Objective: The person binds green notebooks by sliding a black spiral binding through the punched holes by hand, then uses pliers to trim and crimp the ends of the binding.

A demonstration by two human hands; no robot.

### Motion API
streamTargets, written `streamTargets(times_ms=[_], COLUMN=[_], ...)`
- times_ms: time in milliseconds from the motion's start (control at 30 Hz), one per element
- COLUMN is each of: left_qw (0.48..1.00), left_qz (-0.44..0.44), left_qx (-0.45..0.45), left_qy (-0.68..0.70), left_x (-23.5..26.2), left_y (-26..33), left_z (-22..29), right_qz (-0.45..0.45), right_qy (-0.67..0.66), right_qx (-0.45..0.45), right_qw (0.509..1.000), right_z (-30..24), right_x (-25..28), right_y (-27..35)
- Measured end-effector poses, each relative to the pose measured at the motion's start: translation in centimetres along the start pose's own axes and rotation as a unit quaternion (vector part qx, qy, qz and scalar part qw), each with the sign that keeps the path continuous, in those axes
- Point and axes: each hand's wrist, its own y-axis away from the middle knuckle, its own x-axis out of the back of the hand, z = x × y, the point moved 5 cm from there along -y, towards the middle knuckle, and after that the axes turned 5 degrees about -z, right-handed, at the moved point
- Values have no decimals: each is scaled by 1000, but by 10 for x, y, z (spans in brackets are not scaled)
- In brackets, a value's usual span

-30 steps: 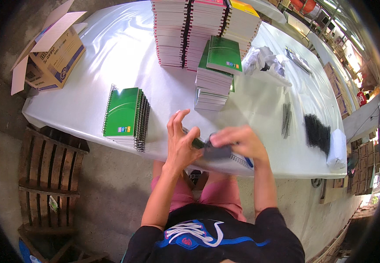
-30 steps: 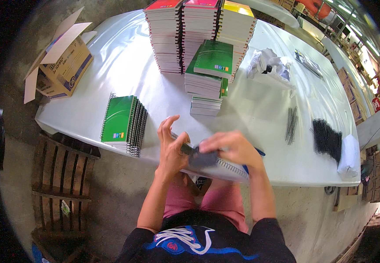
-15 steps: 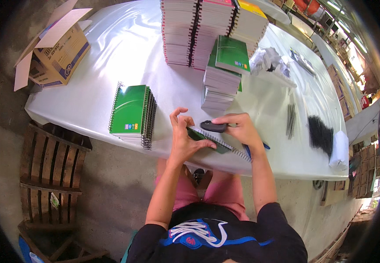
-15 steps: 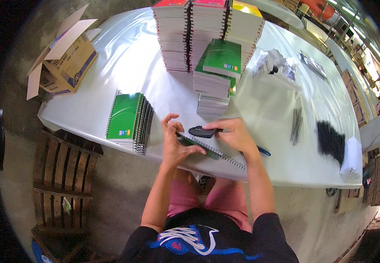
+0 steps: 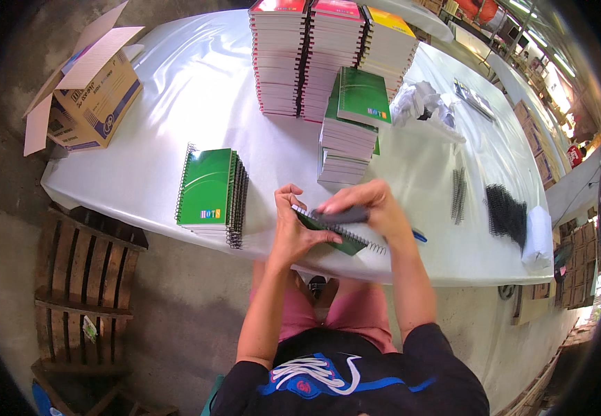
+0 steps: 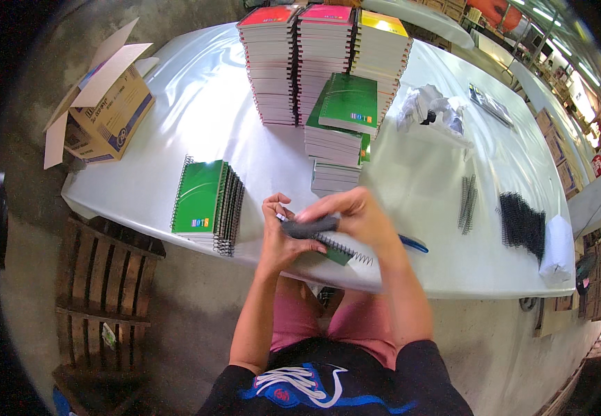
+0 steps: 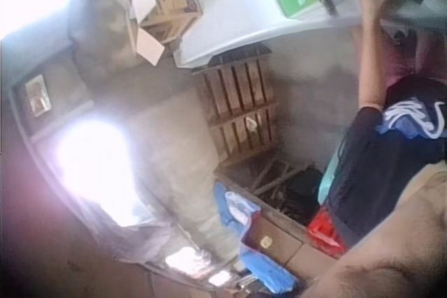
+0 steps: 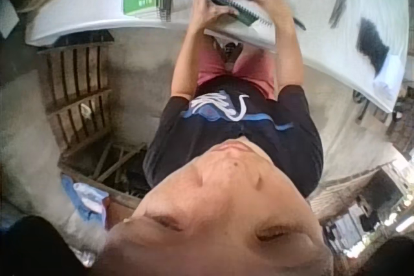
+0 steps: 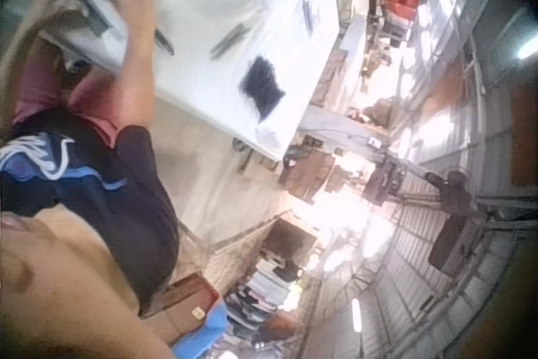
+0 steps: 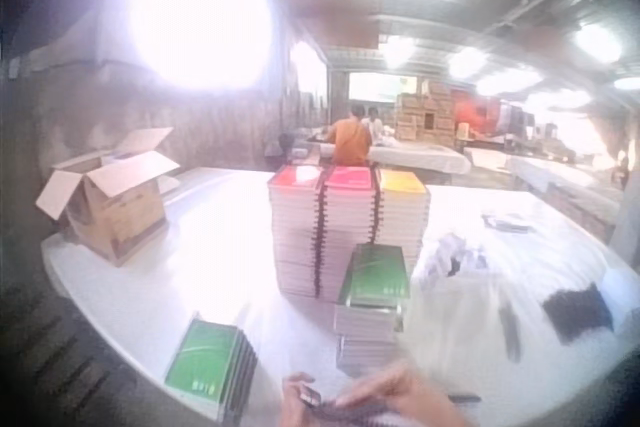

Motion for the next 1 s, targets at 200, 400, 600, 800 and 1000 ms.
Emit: streamTargets(times_ms=[200, 400, 600, 800, 1000], left_qw=[1000, 971, 961, 982, 973], left_qz=[-10, 10, 164, 183, 196], left_qx=[-11, 132, 101, -4, -72], left_qy=[16, 197, 200, 36, -94], left_x=[-3, 4, 15, 24, 26], left_y=[4, 16, 23, 25, 25], left_z=[-6, -22, 12, 44, 66], right_qz=[4, 324, 259, 234, 219], right_qy=[74, 367, 506, 476, 308], right_qx=[-20, -222, -317, -232, -65], right_qw=[997, 843, 759, 815, 924], right_z=[3, 35, 26, 29, -63], right_x=[4, 95, 33, -13, -47], right_y=[11, 119, 142, 145, 94])
